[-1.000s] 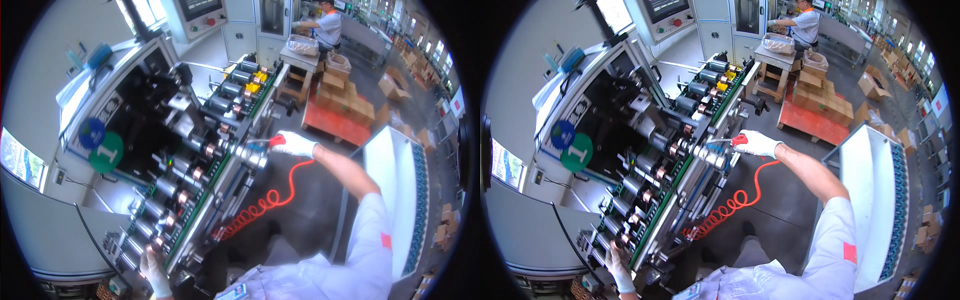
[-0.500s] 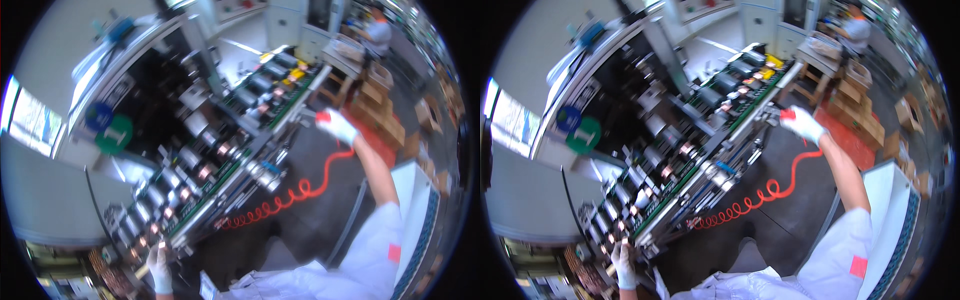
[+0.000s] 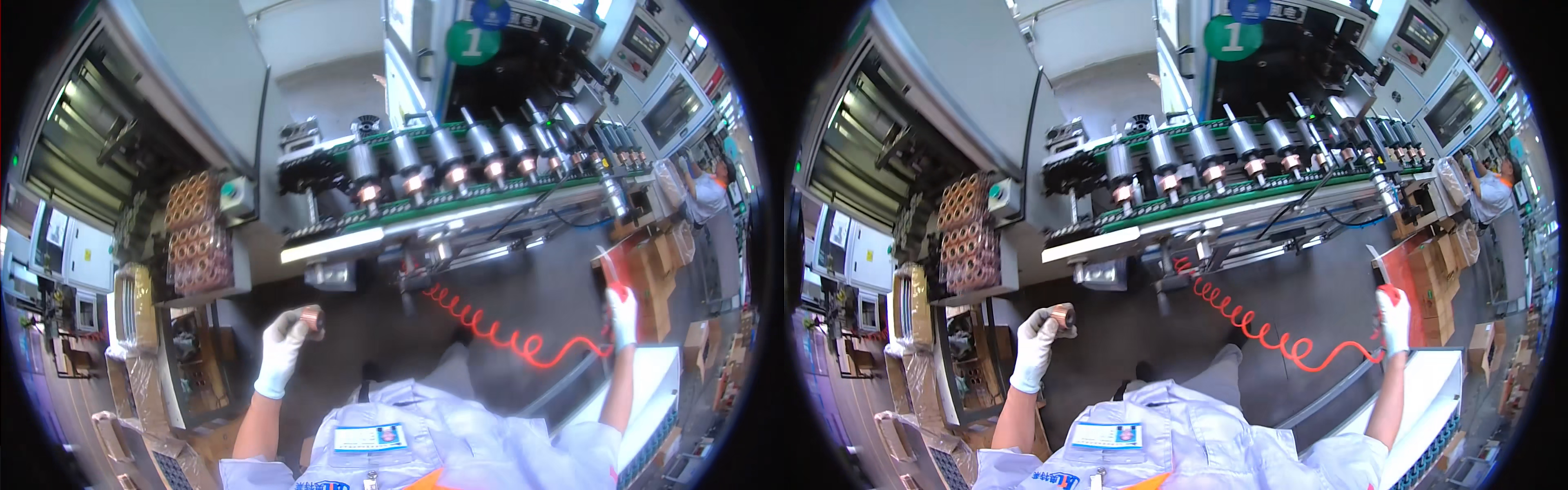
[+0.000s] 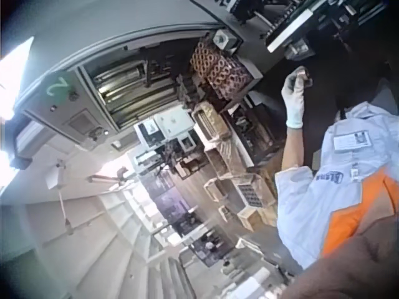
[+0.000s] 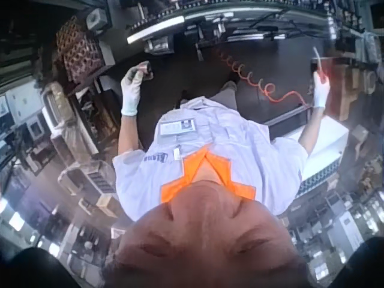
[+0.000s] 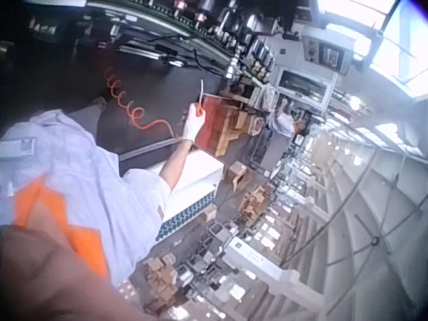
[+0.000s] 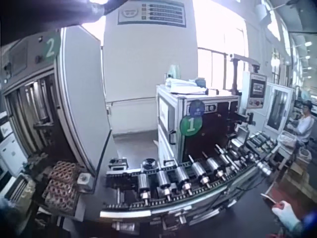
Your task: The person assembles motor rotors by loading metal shafts and rotor cores into a press machine, placing components onto a conveyor, retrieving parts from cardboard boxes, and transferring finished rotors from the conveyor onto a storage rack by hand.
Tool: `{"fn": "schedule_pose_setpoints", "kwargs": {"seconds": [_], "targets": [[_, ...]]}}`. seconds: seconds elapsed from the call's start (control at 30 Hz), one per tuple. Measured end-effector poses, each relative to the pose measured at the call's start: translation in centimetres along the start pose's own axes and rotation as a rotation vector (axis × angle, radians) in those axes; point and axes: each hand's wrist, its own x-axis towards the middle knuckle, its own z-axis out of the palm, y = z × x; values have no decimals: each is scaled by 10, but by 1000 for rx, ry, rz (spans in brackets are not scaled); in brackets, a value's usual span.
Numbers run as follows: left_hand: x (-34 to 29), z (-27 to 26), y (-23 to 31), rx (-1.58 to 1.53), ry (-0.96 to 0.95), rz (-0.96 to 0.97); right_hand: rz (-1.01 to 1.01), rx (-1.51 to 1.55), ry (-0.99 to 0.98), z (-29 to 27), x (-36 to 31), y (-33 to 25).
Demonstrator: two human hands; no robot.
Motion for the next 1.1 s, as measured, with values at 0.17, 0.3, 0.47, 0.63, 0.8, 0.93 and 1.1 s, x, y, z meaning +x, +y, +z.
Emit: {"fn": "schedule_pose_setpoints", "kwargs": {"seconds": [0.17,0.3,0.47,0.63,0.8,0.93,1.1], "targets": [[-31,-84,-7,-152,37,47,-324,-258,-378,170,-93,-110],[-21,-104,-1,-154,-13,93,-436,-336,-556,270,-139,-173],[-22,-148,4,-233,-101,73,-637,-374,-397,311,-150,-187],[-15,-230,0,-130,19,116,-728,-480,-428,365,-140,-181],[-16,-302,5,-188,56,-4,-729,-1107,-442,400,-147,-187],[-20,-356,-3,-368,139,-50,-884,-1027,-323,458,-186,-283],[-7,-398,-3,-534,173,-62,-1123,-580,-770,569,-273,-411]]}}
